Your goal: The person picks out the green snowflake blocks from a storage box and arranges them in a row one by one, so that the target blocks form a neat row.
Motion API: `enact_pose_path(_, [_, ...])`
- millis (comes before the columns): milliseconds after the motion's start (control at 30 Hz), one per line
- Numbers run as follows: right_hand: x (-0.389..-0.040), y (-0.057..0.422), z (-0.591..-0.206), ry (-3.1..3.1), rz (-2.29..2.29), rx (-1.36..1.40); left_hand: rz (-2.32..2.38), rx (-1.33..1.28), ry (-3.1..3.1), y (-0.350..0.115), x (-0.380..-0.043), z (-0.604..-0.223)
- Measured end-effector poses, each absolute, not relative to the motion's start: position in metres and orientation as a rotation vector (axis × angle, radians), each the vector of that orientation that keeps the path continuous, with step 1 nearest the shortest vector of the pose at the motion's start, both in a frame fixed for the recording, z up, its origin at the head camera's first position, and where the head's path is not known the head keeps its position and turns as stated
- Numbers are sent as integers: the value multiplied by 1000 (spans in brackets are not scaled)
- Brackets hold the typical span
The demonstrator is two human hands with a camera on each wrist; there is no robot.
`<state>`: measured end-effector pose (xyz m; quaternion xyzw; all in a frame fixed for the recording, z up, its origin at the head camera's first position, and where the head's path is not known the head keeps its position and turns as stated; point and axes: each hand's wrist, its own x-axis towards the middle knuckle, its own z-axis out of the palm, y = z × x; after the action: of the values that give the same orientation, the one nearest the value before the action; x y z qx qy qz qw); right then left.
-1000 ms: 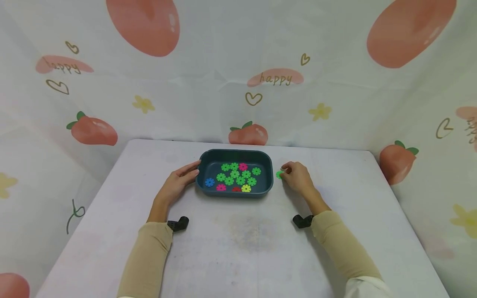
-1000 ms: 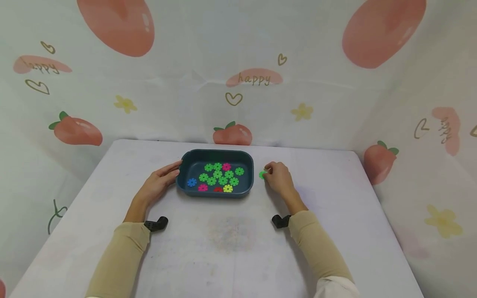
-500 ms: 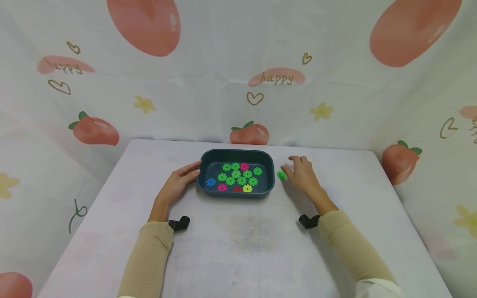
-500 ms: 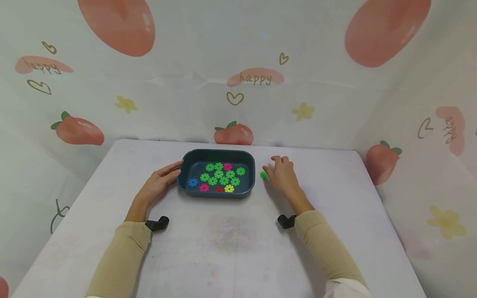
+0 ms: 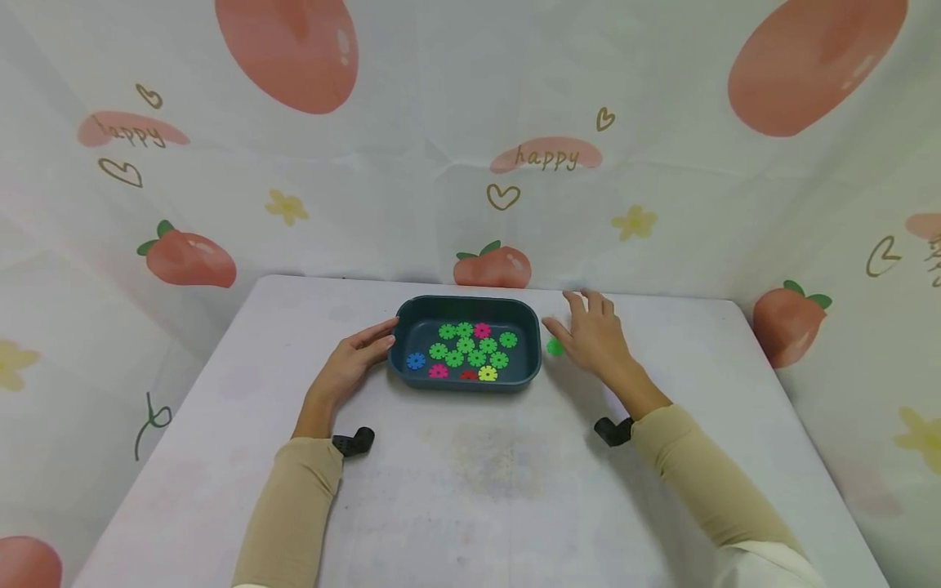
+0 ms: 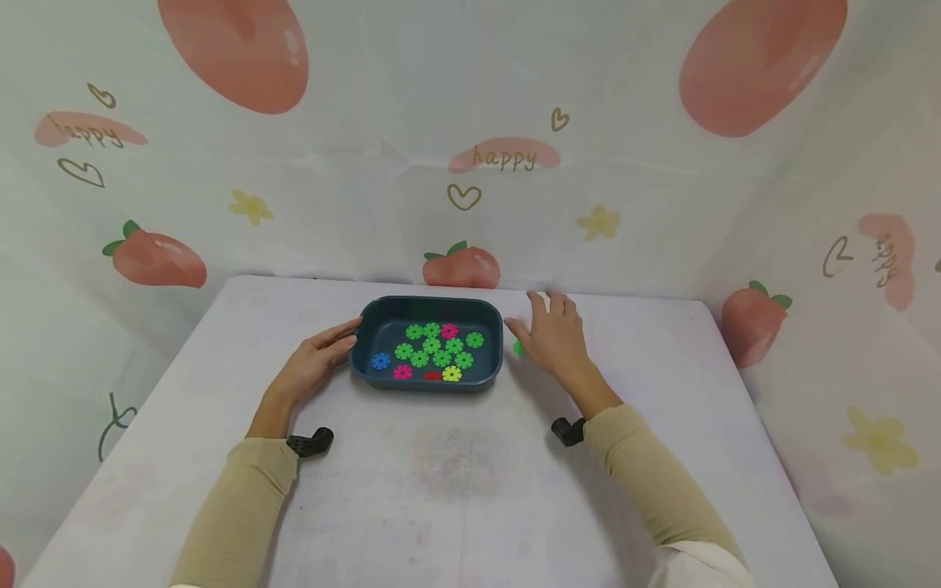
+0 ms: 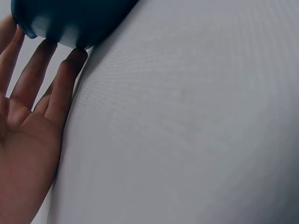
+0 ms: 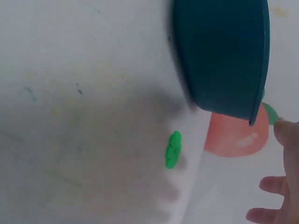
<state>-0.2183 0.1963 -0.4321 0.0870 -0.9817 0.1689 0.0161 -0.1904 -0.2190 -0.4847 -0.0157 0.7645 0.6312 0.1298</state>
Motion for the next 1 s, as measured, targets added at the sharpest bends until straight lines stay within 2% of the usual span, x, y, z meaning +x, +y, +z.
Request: enact_pose_path(1000, [-216, 153, -416, -3038, 267, 581, 1840, -16, 2222, -219, -190, -484])
